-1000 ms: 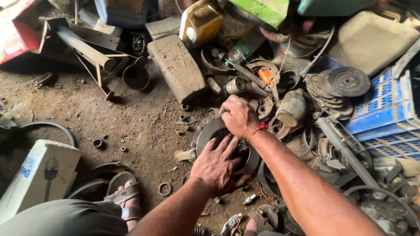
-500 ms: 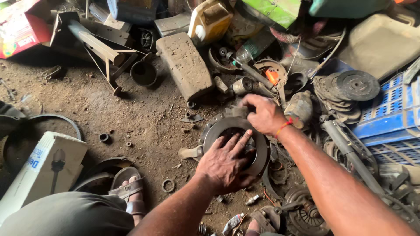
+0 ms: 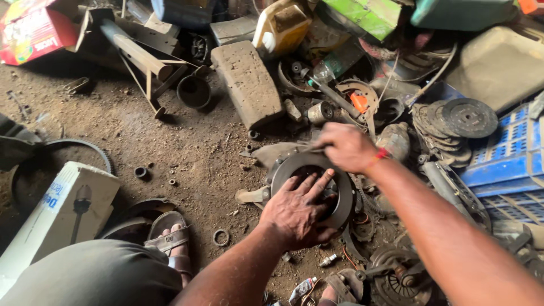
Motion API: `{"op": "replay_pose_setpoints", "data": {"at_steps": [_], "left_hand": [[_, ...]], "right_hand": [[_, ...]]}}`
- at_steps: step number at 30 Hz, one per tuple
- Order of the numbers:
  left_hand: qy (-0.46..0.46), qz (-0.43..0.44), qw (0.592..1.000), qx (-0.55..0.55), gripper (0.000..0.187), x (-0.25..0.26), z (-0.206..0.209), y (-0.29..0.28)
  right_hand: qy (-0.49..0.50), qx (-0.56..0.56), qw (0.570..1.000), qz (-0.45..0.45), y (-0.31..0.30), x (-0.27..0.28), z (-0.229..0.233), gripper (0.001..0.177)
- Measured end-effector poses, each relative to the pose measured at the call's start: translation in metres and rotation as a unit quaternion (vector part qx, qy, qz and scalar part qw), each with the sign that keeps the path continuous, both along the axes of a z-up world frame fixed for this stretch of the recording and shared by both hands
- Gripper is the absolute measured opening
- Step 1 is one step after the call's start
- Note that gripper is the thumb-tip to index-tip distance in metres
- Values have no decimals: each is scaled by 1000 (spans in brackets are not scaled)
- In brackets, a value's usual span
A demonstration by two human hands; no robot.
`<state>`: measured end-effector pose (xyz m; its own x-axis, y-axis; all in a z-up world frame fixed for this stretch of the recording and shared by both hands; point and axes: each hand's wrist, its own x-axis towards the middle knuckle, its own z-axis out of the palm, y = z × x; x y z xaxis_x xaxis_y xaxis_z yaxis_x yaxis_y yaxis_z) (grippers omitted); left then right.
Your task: The person wipes a circular clutch assembly with a rag, repeatedly rubbing the surface and edges while turning the part over. The person also briefly handles a small purple cap and a screwdriver lying nearby.
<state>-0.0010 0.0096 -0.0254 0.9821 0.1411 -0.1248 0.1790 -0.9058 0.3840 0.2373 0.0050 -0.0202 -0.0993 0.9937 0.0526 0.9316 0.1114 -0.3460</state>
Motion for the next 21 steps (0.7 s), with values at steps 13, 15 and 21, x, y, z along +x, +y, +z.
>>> {"op": "replay_pose_setpoints", "data": {"at_steps": [13, 15, 21], "left_hand": [[-35, 11, 999, 28, 72, 0, -6, -3], [-38, 18, 999, 22, 71, 1, -8, -3], [-54, 17, 998, 21, 72, 2, -20, -3]], "right_hand": [[25, -55, 998, -5, 49, -99, -1, 25], [-18, -115, 993, 4, 52, -97, 5, 24], [-22, -57, 998, -5, 38, -63, 15, 18]]}}
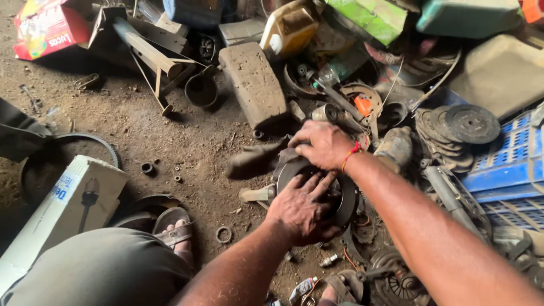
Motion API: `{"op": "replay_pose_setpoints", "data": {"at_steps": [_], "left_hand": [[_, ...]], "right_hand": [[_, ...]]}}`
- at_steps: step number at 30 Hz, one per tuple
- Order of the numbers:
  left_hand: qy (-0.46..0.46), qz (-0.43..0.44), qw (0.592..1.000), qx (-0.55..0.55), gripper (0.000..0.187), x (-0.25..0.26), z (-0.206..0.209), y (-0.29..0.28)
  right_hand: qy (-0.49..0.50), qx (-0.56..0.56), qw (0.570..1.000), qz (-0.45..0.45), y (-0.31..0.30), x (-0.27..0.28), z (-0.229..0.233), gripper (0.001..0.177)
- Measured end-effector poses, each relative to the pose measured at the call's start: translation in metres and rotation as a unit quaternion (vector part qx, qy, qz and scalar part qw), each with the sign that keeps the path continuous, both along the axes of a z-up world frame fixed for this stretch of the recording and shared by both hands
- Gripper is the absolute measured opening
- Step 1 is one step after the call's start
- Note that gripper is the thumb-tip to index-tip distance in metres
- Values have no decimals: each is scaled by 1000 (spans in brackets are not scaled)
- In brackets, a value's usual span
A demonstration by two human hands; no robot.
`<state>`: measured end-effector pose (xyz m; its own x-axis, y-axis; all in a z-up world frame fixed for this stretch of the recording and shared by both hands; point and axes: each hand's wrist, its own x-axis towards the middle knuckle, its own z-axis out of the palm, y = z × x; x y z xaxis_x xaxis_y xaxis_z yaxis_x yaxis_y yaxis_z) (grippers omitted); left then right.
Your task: The person wipes a circular clutch assembly with a rag, repeatedly rubbing the surface and edges while turning the part over. The person also briefly handles a small purple cap and a screwdriver lying nearby.
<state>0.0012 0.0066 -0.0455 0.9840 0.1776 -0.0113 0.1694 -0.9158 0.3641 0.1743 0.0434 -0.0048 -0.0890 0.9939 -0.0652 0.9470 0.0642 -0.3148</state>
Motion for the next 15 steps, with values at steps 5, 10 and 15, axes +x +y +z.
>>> {"op": "replay_pose_setpoints", "data": {"at_steps": [5, 10, 15], "left_hand": [[64, -13, 998, 7, 68, 1, -1, -3], [-13, 10, 1000, -24, 76, 2, 2, -4], [65, -17, 998, 13, 71, 5, -9, -3]], "right_hand": [[-17, -29, 999, -16, -1, -29, -8, 22], [-52, -97, 988, 110, 8, -70, -4, 29], [-113, -149, 978, 90, 29, -52, 3, 37]]}}
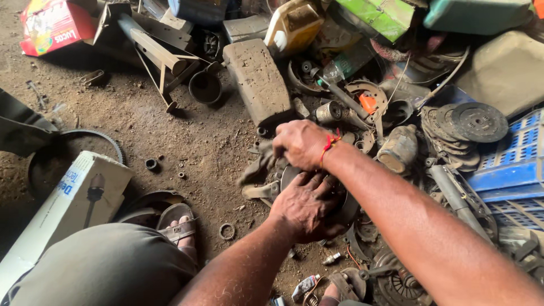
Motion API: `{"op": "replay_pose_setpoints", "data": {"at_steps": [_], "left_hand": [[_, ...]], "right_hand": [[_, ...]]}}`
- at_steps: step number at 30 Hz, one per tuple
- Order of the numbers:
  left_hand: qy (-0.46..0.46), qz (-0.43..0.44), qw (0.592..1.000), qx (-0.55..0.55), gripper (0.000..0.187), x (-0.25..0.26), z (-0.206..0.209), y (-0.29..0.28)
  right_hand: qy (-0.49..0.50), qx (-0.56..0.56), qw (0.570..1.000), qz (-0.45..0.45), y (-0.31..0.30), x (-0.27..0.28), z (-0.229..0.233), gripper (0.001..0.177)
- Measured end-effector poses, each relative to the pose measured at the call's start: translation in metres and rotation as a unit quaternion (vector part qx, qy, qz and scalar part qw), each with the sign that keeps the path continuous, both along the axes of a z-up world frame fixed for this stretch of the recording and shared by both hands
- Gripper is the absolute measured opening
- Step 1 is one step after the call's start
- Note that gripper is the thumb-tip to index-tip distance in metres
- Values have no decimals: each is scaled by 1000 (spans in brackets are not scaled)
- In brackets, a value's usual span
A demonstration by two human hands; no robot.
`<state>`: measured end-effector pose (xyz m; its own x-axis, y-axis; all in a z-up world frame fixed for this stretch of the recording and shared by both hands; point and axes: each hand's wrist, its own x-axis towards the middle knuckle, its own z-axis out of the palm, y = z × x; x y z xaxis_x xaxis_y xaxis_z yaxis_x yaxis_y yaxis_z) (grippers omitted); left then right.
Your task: The person wipes a circular clutch assembly with a rag, repeatedly rubbing the surface and edges while turning the part over. The person also briefly handles a small purple cap and a screwdriver lying nearby.
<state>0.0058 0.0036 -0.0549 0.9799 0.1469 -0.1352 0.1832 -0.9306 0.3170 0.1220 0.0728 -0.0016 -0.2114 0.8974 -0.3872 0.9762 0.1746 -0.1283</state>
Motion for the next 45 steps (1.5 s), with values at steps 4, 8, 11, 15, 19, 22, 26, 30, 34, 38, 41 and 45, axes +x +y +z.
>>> {"op": "replay_pose_setpoints", "data": {"at_steps": [4, 8, 11, 15, 19, 22, 26, 30, 34, 38, 41, 45], "left_hand": [[-281, 91, 951, 92, 76, 5, -17, -5], [-45, 11, 999, -23, 74, -5, -1, -3], [-87, 24, 996, -6, 72, -7, 7, 2], [-208, 34, 977, -2, 77, -3, 7, 2], [-3, 14, 1000, -22, 69, -9, 22, 3], [-89, 34, 995, -40, 72, -11, 24, 3], [-69, 22, 997, -38, 73, -7, 18, 4], [-24, 17, 999, -44, 74, -8, 28, 4], [34, 7, 999, -35, 69, -6, 36, 6], [13, 26, 999, -27, 72, -9, 34, 1], [32, 24, 999, -24, 75, -7, 32, 1], [3, 26, 999, -20, 72, -9, 30, -1]], "right_hand": [[73, 54, 992, 87, -8, -16, -25, 55], [-21, 44, 994, 99, 4, 5, -19, 26], [29, 55, 996, 71, 5, 4, -8, 26], [56, 59, 992, 98, -2, -2, -19, 31], [74, 148, 983, 76, 0, 31, -25, 22], [86, 161, 983, 27, -6, 56, -24, 24], [61, 190, 979, -40, -38, 90, -20, 23], [52, 167, 978, -116, -81, 105, -14, 19], [76, 251, 963, -57, -95, 108, -13, 19], [119, 209, 964, -115, -71, 78, -18, 23], [127, 164, 976, -65, -46, 48, -16, 22], [110, 107, 988, -30, -23, 19, -12, 18]]}}
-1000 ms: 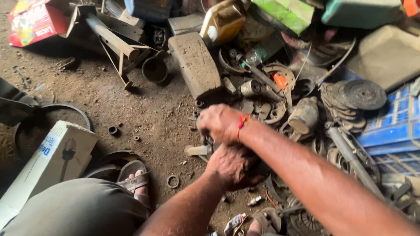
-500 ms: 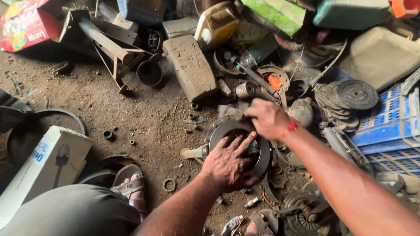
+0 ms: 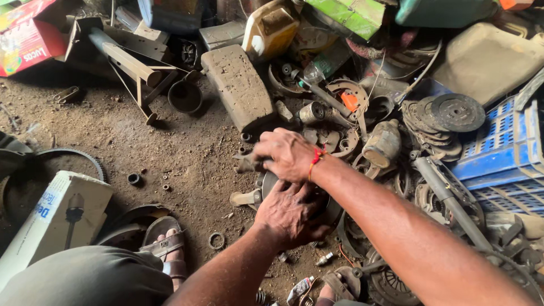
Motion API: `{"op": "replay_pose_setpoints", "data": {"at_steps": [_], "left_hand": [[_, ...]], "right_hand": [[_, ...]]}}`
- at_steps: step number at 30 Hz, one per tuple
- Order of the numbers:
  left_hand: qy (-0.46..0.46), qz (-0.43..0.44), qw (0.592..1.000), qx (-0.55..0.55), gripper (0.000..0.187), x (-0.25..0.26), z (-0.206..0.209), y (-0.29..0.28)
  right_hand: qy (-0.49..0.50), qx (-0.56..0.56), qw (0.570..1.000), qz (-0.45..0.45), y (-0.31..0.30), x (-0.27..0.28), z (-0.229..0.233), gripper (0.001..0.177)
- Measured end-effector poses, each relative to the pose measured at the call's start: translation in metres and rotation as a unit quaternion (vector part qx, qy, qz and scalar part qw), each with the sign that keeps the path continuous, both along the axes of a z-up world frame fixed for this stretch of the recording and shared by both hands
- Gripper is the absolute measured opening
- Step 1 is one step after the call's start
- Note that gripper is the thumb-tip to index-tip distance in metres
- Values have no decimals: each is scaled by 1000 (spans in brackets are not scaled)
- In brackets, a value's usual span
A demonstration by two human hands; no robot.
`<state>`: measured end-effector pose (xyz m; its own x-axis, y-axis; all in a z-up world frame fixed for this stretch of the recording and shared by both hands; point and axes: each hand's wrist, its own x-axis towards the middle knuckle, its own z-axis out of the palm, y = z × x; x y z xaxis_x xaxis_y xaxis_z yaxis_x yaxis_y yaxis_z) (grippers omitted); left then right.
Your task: The person wipes a circular clutch assembly with a rag, repeatedly rubbing the surface and edges while turning the part over. The person also briefly handles a small purple cap and a screwdriver lying nearby.
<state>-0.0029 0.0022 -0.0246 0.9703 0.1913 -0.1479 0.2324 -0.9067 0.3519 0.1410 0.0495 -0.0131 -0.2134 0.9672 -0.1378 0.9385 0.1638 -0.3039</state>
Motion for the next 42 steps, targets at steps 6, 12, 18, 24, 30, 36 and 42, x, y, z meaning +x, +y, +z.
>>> {"op": "replay_pose_setpoints", "data": {"at_steps": [6, 12, 18, 24, 30, 36, 42], "left_hand": [[-154, 34, 987, 13, 69, 1, -14, 0], [-150, -3, 989, -14, 61, 0, -13, 1], [-154, 30, 988, 5, 69, -2, -12, -2], [-142, 6, 987, -77, 69, 6, -21, -1], [-25, 18, 999, -16, 76, 2, 0, 4], [-14, 7, 1000, -23, 70, -2, 0, 3], [-43, 16, 998, -40, 69, -3, -3, 3]], "right_hand": [[17, -41, 999, 6, 8, 14, 14, 24], [-41, -78, 993, 73, 7, -16, 7, 30], [-51, -111, 991, 55, 11, -14, 28, 41], [-113, -100, 979, 137, 14, -36, 17, 30], [-54, -14, 994, 96, 17, 6, 13, 40], [28, 62, 998, 14, -15, 50, -3, 36], [7, 48, 996, -75, -52, 89, 5, 35]]}}
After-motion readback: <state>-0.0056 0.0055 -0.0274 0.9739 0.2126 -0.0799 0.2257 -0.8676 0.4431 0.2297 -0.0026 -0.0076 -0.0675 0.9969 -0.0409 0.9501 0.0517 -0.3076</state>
